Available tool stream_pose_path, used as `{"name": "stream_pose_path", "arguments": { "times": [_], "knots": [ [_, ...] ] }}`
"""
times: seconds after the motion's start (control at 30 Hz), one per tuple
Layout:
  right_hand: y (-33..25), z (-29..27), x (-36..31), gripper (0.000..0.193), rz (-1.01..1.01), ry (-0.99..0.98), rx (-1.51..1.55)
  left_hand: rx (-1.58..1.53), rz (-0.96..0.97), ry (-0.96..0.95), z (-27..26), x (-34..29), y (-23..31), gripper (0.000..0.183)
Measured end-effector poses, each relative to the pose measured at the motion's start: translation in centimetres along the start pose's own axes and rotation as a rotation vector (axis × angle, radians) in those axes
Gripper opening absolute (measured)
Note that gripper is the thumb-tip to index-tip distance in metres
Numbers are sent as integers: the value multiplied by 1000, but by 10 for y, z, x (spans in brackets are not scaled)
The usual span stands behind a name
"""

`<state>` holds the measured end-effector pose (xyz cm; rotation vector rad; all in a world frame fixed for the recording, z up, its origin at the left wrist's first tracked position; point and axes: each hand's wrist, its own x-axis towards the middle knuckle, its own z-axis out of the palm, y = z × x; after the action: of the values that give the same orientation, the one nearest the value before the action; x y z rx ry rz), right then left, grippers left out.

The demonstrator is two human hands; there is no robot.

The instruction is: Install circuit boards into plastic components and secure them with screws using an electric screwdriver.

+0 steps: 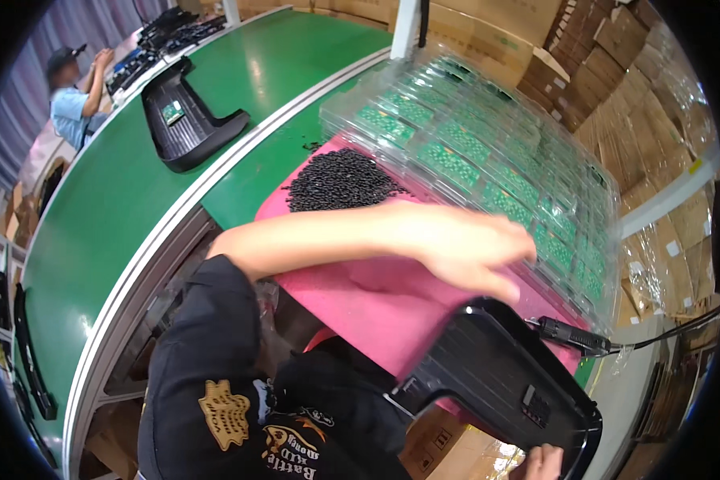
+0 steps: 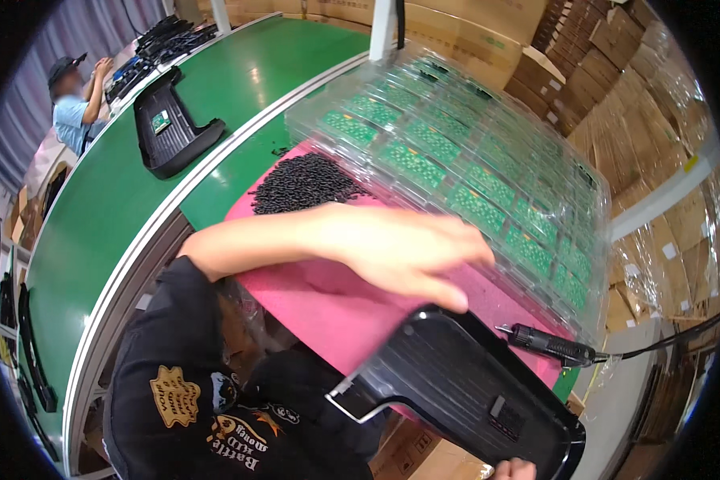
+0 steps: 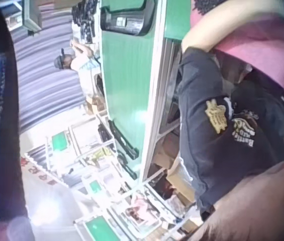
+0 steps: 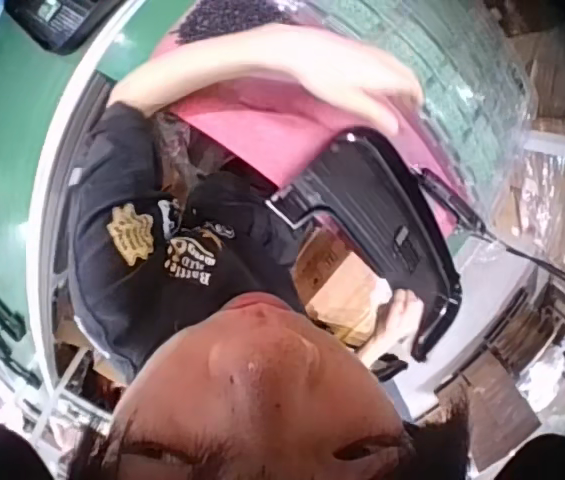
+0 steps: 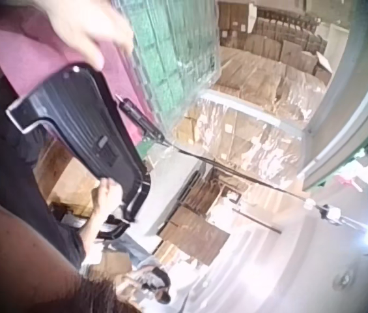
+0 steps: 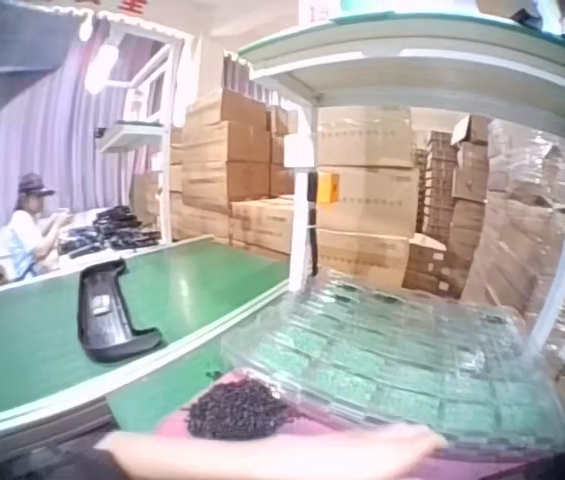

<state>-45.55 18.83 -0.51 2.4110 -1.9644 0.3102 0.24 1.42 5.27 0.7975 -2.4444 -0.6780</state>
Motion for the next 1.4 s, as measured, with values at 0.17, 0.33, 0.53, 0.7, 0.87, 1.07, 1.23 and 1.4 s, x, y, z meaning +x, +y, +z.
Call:
{"name": "stream_pose_path", "arguments": {
  "times": [0.17, 0.33, 0.53, 0.7, 0.87, 1.07, 1.23, 1.4],
  "knots": [
    [-53, 4, 48, 19, -457, -206, -66, 243, -123, -515, 17, 28, -9, 43],
    [-87, -6, 120, 20, -608, -61, 335, 312, -110, -310, 32, 26, -24, 20],
    [-171, 10, 287, 27, -631, 225, 395, 367, -8, -260, 34, 16, -41, 15],
    [-204, 59, 441, 39, -558, 281, 136, 381, -53, -225, 19, 11, -26, 7],
    [-244, 110, 543, 49, -349, 164, 71, 401, -106, -125, 24, 5, -29, 8],
    [-286, 122, 591, 52, -145, -39, -13, 436, -184, -171, 26, 10, -24, 8],
    [-279, 129, 599, 50, -266, 67, -108, 463, -255, -300, 23, 17, -20, 11],
    [-254, 88, 555, 44, -618, 456, -118, 478, -241, -285, 21, 17, -14, 10]
  ]
}}
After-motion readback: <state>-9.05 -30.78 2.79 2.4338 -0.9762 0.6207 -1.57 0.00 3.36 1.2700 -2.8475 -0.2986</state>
